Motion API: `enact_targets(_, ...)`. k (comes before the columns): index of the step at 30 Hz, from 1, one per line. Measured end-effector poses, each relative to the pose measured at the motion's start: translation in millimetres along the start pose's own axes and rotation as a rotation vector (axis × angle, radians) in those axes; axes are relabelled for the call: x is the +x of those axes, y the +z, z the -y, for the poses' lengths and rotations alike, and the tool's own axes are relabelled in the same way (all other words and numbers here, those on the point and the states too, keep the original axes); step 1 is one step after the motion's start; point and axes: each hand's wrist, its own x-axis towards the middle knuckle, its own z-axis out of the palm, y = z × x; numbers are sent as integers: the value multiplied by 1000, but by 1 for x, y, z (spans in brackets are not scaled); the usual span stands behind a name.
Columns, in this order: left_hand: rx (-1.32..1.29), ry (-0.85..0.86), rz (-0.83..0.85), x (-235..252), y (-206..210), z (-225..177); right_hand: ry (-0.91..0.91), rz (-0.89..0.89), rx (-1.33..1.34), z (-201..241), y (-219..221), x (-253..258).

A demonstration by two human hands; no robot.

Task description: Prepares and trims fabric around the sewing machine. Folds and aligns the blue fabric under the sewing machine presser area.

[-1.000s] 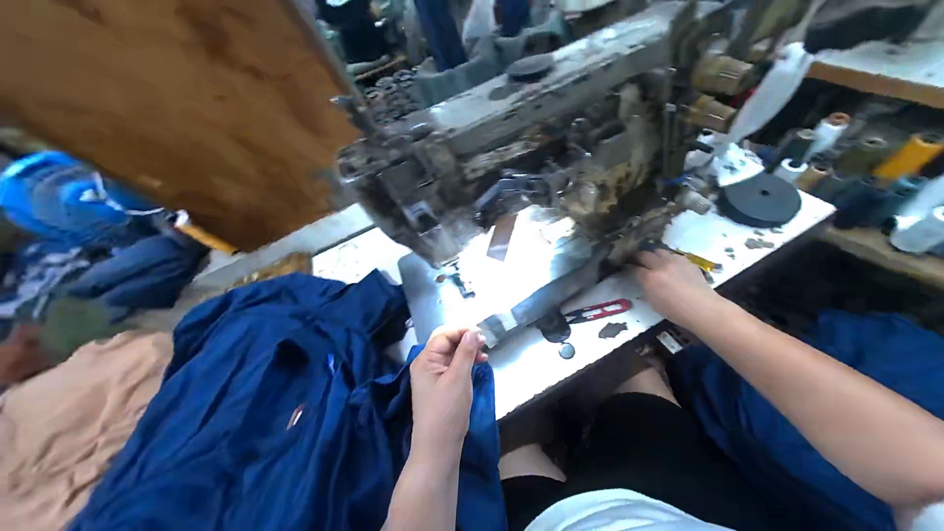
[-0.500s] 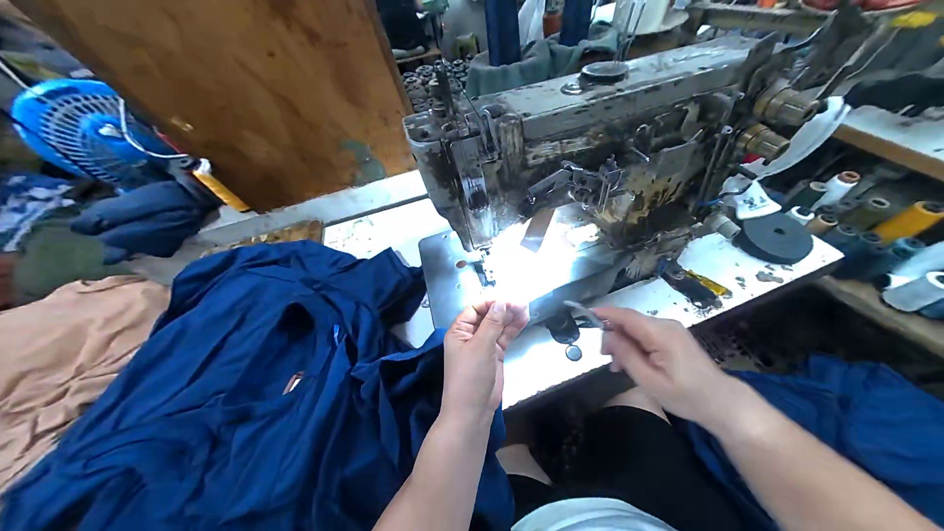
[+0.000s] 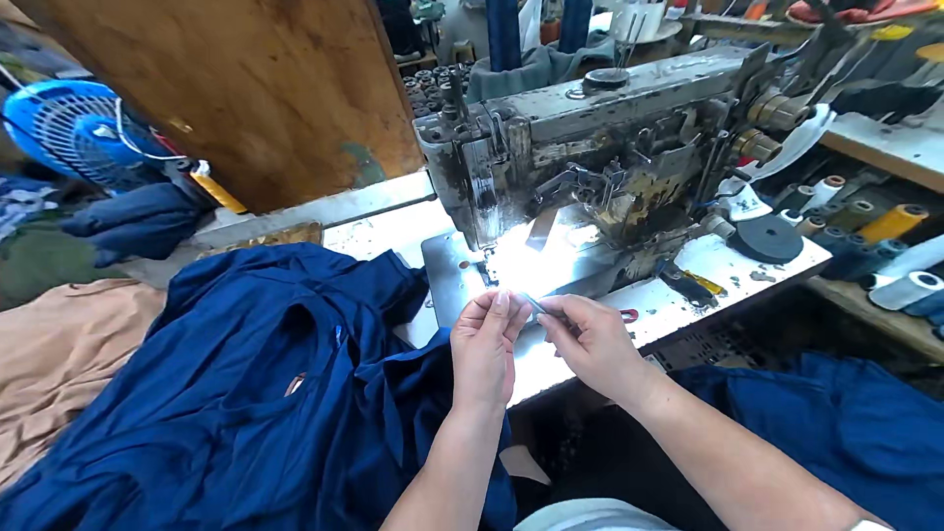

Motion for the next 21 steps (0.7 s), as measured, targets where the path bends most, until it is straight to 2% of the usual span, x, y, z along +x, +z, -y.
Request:
enact_targets(10, -9, 6, 9, -1, -3, -1, -25, 35, -24, -1, -2, 5)
enact_targets(12, 60, 41, 13, -2, -6, 0, -16, 53, -32, -2, -5, 7)
enact_targets(14, 274, 191, 106, -3, -19, 0, 44, 96, -55, -3, -14, 16)
enact_targets(16, 534, 455, 153, -3, -34, -10, 180, 188, -111, -3, -27, 34)
enact_targets(18, 711, 682, 124, 3, -47, -27, 330, 323, -222, -1, -36, 61)
enact_targets(21, 841, 845, 26, 20, -61, -44, 453, 444, -381, 0, -32, 92)
